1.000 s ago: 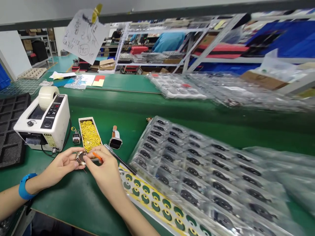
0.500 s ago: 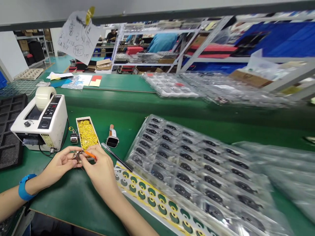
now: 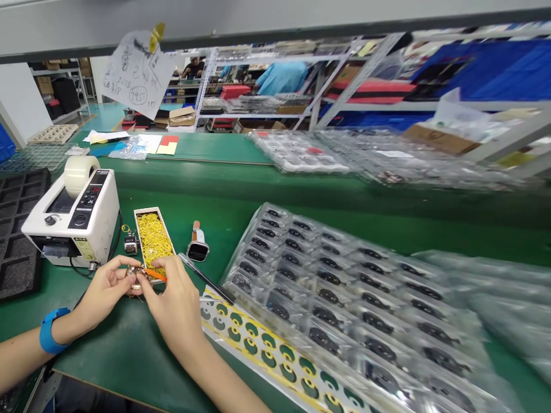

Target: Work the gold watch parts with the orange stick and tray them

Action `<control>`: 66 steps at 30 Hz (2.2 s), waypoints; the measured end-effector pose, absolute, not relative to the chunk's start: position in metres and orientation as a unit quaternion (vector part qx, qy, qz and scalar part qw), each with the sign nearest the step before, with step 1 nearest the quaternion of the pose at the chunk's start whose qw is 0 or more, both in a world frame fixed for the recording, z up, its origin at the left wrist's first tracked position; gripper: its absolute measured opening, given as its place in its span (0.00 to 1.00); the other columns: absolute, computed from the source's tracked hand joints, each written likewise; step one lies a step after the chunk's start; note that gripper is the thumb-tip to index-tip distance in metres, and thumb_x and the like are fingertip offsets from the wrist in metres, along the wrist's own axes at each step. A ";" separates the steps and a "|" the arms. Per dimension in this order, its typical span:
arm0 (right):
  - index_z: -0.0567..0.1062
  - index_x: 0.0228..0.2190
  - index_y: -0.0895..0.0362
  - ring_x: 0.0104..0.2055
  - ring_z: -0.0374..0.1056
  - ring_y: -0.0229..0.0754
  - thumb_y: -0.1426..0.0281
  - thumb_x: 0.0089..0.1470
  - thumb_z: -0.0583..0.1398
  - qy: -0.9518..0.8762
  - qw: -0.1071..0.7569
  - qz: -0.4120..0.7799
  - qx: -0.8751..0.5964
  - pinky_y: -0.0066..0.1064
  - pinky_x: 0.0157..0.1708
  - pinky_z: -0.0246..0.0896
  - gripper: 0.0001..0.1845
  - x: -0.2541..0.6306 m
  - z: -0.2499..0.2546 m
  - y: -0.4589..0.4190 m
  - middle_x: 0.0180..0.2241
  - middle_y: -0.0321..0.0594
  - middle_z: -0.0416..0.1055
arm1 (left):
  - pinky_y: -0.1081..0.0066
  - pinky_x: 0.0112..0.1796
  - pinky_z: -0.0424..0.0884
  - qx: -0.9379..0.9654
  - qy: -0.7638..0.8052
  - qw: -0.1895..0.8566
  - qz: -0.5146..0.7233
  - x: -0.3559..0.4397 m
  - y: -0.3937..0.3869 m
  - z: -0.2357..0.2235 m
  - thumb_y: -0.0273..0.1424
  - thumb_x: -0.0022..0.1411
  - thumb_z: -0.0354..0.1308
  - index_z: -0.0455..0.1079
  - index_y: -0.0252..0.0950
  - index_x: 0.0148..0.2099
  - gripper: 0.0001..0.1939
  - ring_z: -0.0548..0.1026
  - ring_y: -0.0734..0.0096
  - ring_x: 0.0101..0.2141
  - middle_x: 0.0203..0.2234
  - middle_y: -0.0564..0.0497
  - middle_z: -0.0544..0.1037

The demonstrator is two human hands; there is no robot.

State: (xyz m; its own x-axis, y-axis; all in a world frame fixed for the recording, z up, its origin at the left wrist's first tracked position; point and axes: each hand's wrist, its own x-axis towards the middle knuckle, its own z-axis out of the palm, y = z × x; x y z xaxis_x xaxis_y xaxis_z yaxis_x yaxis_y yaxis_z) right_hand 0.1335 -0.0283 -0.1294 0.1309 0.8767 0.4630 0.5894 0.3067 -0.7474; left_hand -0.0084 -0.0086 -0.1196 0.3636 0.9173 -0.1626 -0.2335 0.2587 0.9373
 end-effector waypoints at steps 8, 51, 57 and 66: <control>0.67 0.23 0.54 0.27 0.62 0.39 0.69 0.53 0.57 -0.669 0.465 0.254 -0.521 0.28 0.24 0.57 0.09 0.136 -0.124 -0.024 0.26 0.36 0.66 | 0.71 0.37 0.73 0.472 0.384 0.688 0.395 -0.012 -0.012 -0.117 0.44 0.50 0.66 0.66 0.34 0.42 0.23 0.75 0.73 0.29 0.27 0.52 0.76; 0.71 0.36 0.61 0.29 0.69 0.42 0.79 0.56 0.57 -0.780 0.463 -0.158 -0.390 0.32 0.28 0.63 0.05 0.136 -0.128 -0.031 0.31 0.45 0.77 | 0.73 0.35 0.75 0.464 0.425 0.675 0.386 -0.011 -0.021 -0.108 0.39 0.49 0.66 0.68 0.29 0.43 0.23 0.75 0.76 0.26 0.20 0.55 0.75; 0.70 0.36 0.60 0.30 0.69 0.42 0.80 0.55 0.58 -0.759 0.475 -0.149 -0.420 0.32 0.30 0.64 0.07 0.129 -0.130 -0.034 0.31 0.46 0.76 | 0.75 0.33 0.74 0.483 0.422 0.660 0.392 -0.010 -0.022 -0.107 0.36 0.52 0.64 0.67 0.29 0.44 0.21 0.74 0.77 0.25 0.19 0.55 0.75; 0.65 0.36 0.55 0.20 0.56 0.34 0.71 0.61 0.53 -0.716 0.514 0.076 -0.466 0.27 0.20 0.57 0.02 0.149 -0.114 -0.033 0.29 0.37 0.66 | 0.77 0.29 0.71 0.433 0.396 0.717 0.377 -0.016 -0.011 -0.107 0.43 0.46 0.68 0.60 0.34 0.32 0.23 0.77 0.75 0.24 0.19 0.55 0.76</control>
State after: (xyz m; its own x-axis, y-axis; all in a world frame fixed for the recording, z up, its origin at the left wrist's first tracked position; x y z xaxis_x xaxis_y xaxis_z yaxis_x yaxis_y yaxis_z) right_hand 0.1494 -0.0327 -0.1138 -0.0377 0.7460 0.6649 0.5897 0.5538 -0.5879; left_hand -0.0158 -0.0112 -0.1070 0.4027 0.8829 -0.2413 -0.1969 0.3410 0.9192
